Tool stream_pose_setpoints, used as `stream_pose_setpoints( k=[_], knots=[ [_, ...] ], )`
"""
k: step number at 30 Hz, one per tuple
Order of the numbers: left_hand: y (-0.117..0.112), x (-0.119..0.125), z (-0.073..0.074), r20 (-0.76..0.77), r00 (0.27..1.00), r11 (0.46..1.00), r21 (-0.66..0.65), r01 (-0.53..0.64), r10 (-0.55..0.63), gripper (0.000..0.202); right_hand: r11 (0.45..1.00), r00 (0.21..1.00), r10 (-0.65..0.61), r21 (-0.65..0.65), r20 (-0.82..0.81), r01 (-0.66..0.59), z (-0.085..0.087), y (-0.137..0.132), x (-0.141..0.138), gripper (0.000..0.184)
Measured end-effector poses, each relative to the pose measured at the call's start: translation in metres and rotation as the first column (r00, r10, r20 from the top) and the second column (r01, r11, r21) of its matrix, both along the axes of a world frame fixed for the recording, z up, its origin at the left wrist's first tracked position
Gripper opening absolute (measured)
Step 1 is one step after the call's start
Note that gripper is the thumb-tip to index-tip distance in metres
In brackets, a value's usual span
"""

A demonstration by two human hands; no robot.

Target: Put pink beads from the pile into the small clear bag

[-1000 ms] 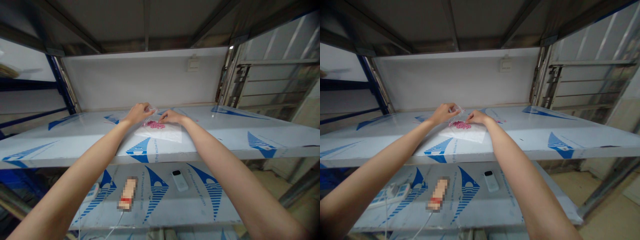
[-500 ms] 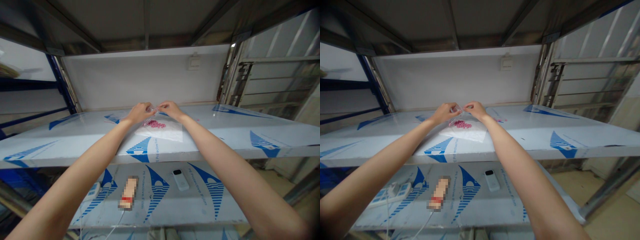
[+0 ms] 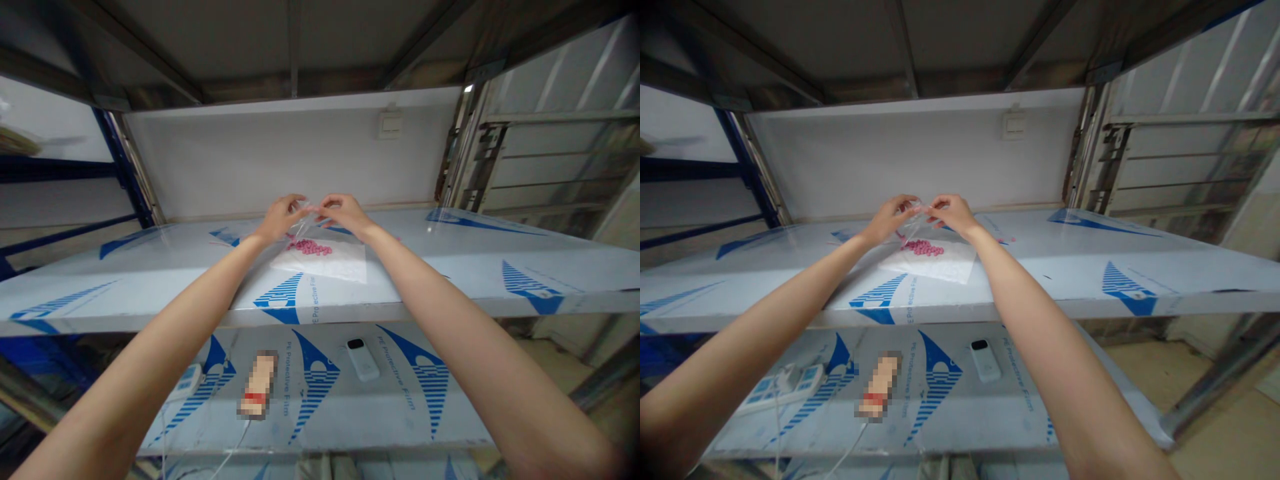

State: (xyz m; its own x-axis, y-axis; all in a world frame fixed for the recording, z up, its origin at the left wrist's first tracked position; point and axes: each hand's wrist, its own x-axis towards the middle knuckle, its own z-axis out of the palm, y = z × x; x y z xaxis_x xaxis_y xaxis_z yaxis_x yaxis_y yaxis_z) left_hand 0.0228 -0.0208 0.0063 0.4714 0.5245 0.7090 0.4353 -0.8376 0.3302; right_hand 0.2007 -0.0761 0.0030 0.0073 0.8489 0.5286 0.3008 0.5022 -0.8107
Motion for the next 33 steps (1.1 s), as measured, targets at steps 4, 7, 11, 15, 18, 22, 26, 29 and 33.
stream_pose_setpoints(
  k=[4,7,11,15,18,22,26,29,33],
  knots=[
    [0.009,-0.003,0.003,0.130,0.991,0.993,-0.104,0.055,-0.041,0.034,0.999,0.999,0.005,0.036,-0.035,-0.004,0.000,0.001,0.000,0.012],
    [0.013,-0.006,0.004,0.153,0.988,0.994,-0.108,0.011,0.006,0.024,0.999,0.999,-0.025,0.037,-0.030,0.026,0.001,-0.001,-0.001,0.009],
    [0.015,-0.006,0.004,0.197,0.980,0.993,-0.116,0.000,0.023,0.020,0.992,0.993,-0.102,0.071,-0.052,0.106,0.004,-0.004,0.000,0.021],
    [0.012,-0.003,0.004,0.248,0.969,0.995,-0.096,0.004,0.020,0.018,0.979,0.982,-0.177,0.087,-0.061,0.182,0.008,-0.006,0.002,0.029],
    [0.008,-0.001,0.006,0.279,0.960,0.996,-0.084,0.006,0.018,0.017,0.973,0.978,-0.195,0.111,-0.070,0.202,0.010,-0.008,0.002,0.029],
    [0.001,0.001,0.009,0.253,0.967,0.999,-0.048,0.009,0.004,0.015,0.969,0.975,-0.196,0.132,-0.101,0.209,0.011,-0.007,0.003,0.026],
    [-0.003,0.001,0.010,0.239,0.969,0.998,-0.010,0.069,-0.065,0.013,0.967,0.969,-0.210,0.120,-0.133,0.226,0.011,-0.003,0.007,0.031],
    [-0.002,0.000,0.009,0.258,0.962,0.995,-0.009,0.099,-0.093,0.012,0.975,0.973,-0.160,0.130,-0.166,0.183,0.008,0.002,0.009,0.038],
    [-0.001,0.001,0.006,0.331,0.935,0.990,-0.010,0.138,-0.127,0.012,0.989,0.987,-0.035,0.138,-0.155,0.057,0.003,0.003,0.007,0.036]
  ],
)
